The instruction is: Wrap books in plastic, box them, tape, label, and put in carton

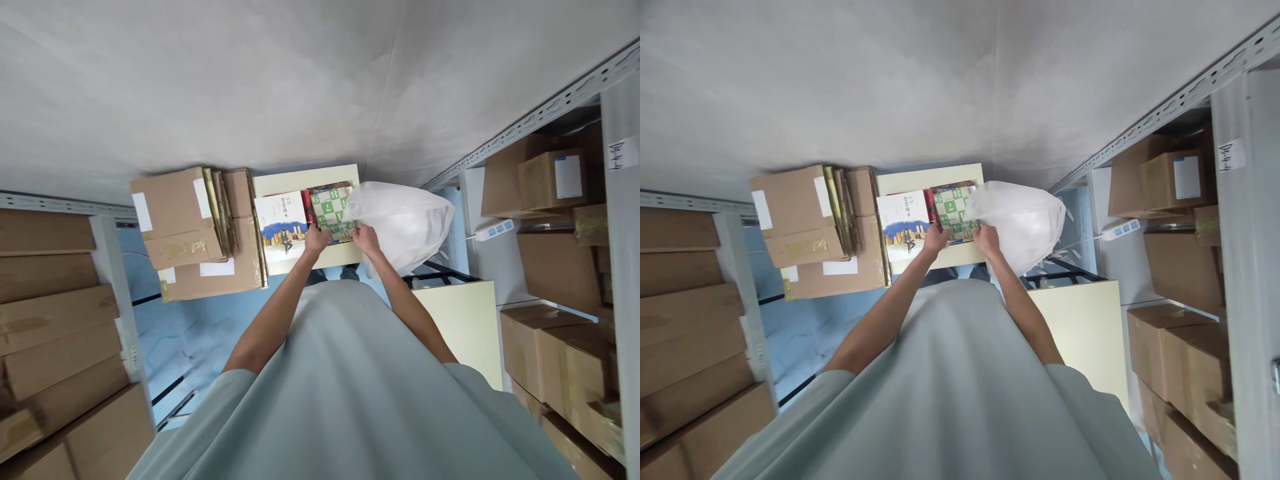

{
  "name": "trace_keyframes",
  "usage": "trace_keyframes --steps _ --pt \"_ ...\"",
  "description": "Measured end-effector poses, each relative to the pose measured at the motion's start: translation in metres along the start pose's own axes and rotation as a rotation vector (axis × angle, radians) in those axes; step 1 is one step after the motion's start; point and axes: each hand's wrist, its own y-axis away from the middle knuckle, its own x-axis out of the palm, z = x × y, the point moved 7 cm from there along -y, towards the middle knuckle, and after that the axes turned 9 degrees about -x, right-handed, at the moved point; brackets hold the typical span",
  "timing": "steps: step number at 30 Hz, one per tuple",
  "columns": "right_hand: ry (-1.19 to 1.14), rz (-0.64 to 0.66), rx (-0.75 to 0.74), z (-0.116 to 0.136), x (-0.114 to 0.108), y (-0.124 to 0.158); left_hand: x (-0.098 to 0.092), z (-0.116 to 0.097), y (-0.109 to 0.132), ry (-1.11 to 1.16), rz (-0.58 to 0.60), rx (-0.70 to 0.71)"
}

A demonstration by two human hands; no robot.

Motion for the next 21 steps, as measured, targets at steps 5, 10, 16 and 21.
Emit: trace_keyframes --steps 5,10,16,21 --pt "-0.026 0.008 0.057 -0.004 0.003 -0.003 -0.006 -0.010 0.005 0.014 -0.023 -0.006" --pt "-0.048 0.008 0.179 -0.001 0.011 0.004 -0.016 -0.032 0.026 0.062 0.020 0.124" --pt "-0.013 -0.140 0.223 0.036 0.004 0.044 -0.052 -0.047 0.046 0.146 0.147 0.275" --pt "-0.039 -0.237 0.209 0.089 -0.001 0.075 -0.103 -0.020 0.049 0.344 0.213 0.273"
